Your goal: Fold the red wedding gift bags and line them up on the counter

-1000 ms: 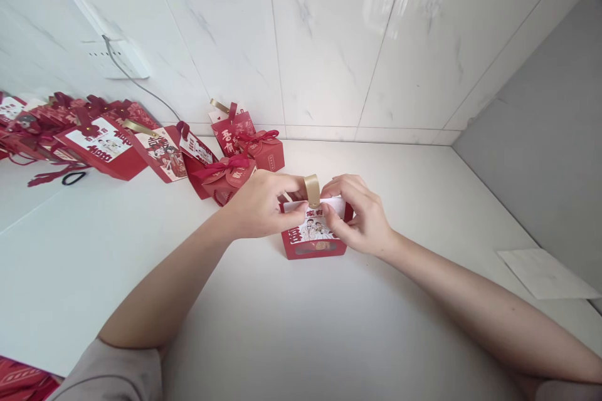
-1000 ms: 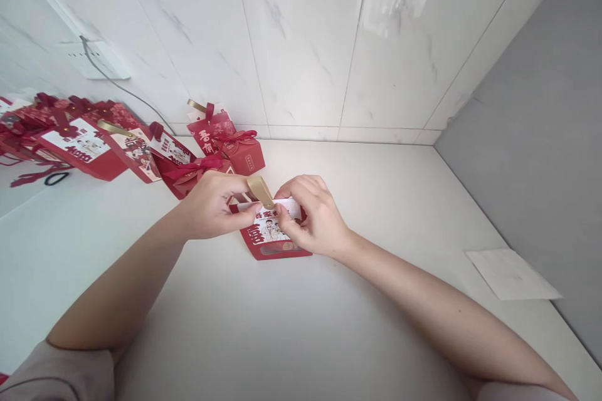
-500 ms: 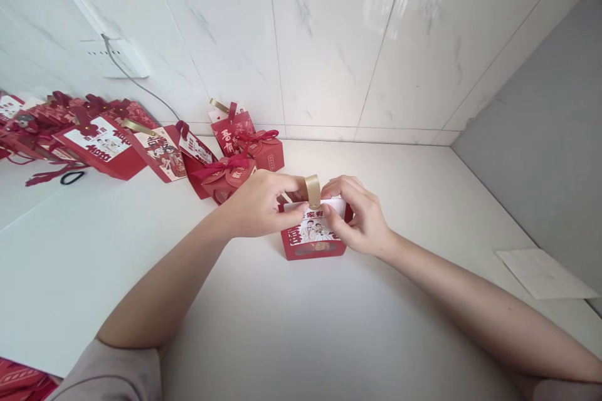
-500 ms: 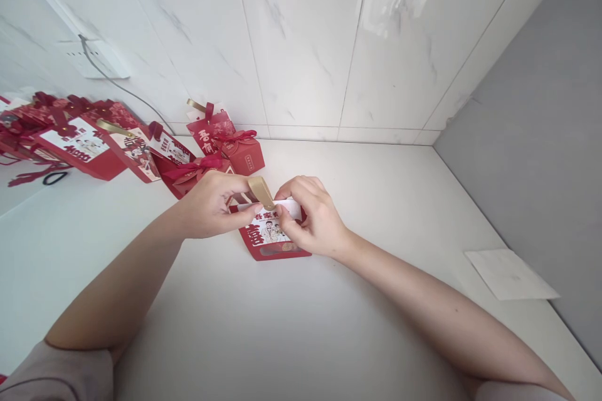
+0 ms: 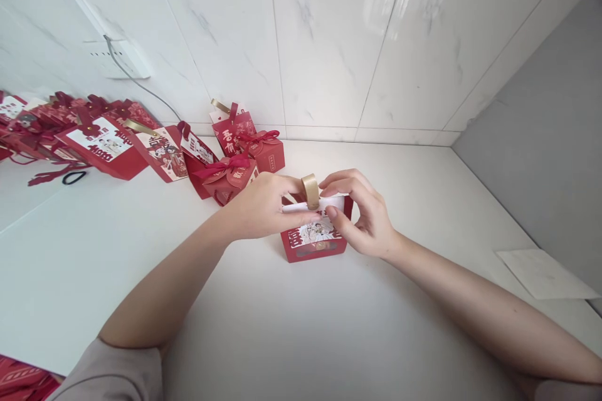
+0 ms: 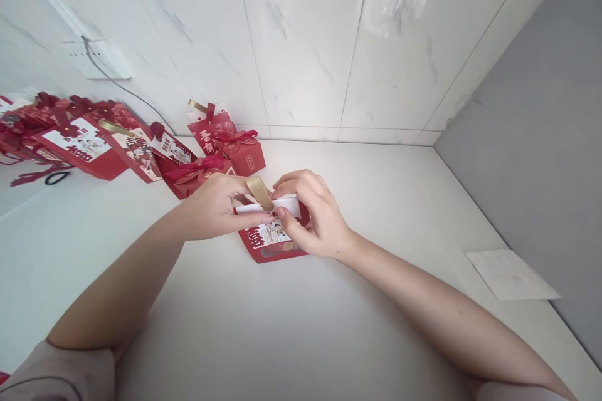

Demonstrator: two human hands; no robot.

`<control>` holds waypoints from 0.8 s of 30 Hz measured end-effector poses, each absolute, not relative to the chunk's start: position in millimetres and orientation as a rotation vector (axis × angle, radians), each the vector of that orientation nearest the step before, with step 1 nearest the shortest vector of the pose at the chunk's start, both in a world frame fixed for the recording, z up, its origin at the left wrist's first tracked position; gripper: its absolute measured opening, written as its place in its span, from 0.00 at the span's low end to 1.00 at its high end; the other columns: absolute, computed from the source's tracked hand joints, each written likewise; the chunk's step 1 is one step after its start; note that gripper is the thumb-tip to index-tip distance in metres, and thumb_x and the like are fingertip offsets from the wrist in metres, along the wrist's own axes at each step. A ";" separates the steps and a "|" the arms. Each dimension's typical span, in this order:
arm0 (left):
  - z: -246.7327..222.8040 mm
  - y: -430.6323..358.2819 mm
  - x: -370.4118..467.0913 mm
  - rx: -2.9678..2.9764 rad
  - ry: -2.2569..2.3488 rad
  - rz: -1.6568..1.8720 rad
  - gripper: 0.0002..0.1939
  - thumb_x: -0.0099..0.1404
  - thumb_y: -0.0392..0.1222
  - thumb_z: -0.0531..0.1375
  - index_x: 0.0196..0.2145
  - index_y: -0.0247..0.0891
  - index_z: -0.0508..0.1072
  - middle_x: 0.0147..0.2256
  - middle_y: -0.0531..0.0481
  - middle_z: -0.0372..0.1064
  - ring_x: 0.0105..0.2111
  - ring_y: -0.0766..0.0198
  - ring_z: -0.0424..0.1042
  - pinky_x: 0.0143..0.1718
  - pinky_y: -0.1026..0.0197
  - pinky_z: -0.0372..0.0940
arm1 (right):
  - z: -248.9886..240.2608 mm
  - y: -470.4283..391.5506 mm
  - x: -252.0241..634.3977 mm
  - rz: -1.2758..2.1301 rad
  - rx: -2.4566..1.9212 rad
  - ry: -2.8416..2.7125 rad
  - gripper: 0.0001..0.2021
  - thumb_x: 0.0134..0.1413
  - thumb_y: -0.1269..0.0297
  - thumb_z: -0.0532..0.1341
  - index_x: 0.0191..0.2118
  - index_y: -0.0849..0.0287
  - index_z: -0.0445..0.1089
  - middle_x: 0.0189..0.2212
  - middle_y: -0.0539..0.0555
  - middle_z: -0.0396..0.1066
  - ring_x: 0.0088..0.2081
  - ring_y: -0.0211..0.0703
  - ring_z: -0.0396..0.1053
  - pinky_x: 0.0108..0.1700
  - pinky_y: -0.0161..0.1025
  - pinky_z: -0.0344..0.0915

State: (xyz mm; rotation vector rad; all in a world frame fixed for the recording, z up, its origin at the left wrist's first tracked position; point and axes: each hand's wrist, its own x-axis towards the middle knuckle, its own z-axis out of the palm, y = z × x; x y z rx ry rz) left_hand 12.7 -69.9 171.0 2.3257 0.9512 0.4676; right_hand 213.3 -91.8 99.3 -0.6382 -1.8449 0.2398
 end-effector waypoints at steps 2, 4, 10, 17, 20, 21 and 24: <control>165.7 -68.8 15.4 2.311 0.939 0.501 0.08 0.61 0.46 0.63 0.32 0.38 0.77 0.31 0.54 0.76 0.31 0.66 0.73 0.30 0.68 0.62 | 102.9 -92.4 215.1 0.269 -0.638 -1.848 0.07 0.60 0.68 0.57 0.43 0.53 0.68 0.42 0.57 0.69 0.44 0.49 0.70 0.43 0.49 0.69; 161.2 -67.4 17.2 2.286 0.924 0.514 0.10 0.63 0.47 0.61 0.34 0.39 0.79 0.33 0.52 0.77 0.33 0.65 0.73 0.31 0.66 0.63 | 106.0 -91.3 217.5 0.330 -0.626 -1.856 0.08 0.61 0.68 0.56 0.43 0.53 0.70 0.44 0.57 0.69 0.45 0.48 0.70 0.42 0.48 0.71; 152.7 -63.2 18.9 2.266 0.928 0.527 0.15 0.64 0.51 0.60 0.34 0.38 0.80 0.29 0.52 0.75 0.28 0.67 0.71 0.27 0.66 0.59 | 108.7 -82.8 224.3 0.478 -0.576 -1.964 0.14 0.65 0.66 0.54 0.53 0.51 0.68 0.51 0.59 0.66 0.55 0.50 0.66 0.52 0.52 0.69; 152.0 -61.3 21.7 2.328 0.999 0.509 0.21 0.62 0.53 0.61 0.21 0.33 0.73 0.17 0.54 0.61 0.19 0.71 0.58 0.20 0.64 0.48 | 102.5 -79.7 226.1 0.573 -0.670 -1.864 0.16 0.68 0.61 0.50 0.56 0.48 0.68 0.56 0.57 0.64 0.59 0.49 0.63 0.60 0.56 0.61; 152.8 -61.3 22.3 2.332 1.002 0.501 0.22 0.62 0.53 0.61 0.19 0.33 0.71 0.17 0.55 0.60 0.19 0.71 0.57 0.20 0.64 0.48 | 102.6 -81.1 225.1 0.584 -0.686 -1.861 0.16 0.69 0.59 0.49 0.56 0.49 0.67 0.56 0.57 0.64 0.59 0.49 0.62 0.61 0.55 0.61; 152.7 -61.2 22.2 2.337 0.998 0.507 0.22 0.62 0.53 0.61 0.19 0.33 0.71 0.17 0.55 0.60 0.19 0.71 0.57 0.20 0.64 0.48 | 102.9 -81.6 224.7 0.581 -0.694 -1.864 0.16 0.69 0.59 0.49 0.56 0.48 0.67 0.56 0.57 0.64 0.59 0.49 0.62 0.61 0.55 0.61; 151.8 -60.7 21.5 2.343 0.961 0.535 0.20 0.62 0.53 0.61 0.22 0.34 0.74 0.18 0.54 0.62 0.20 0.71 0.59 0.20 0.64 0.49 | 103.3 -82.1 223.7 0.567 -0.718 -1.880 0.16 0.68 0.58 0.49 0.56 0.48 0.66 0.56 0.57 0.65 0.59 0.50 0.63 0.59 0.56 0.64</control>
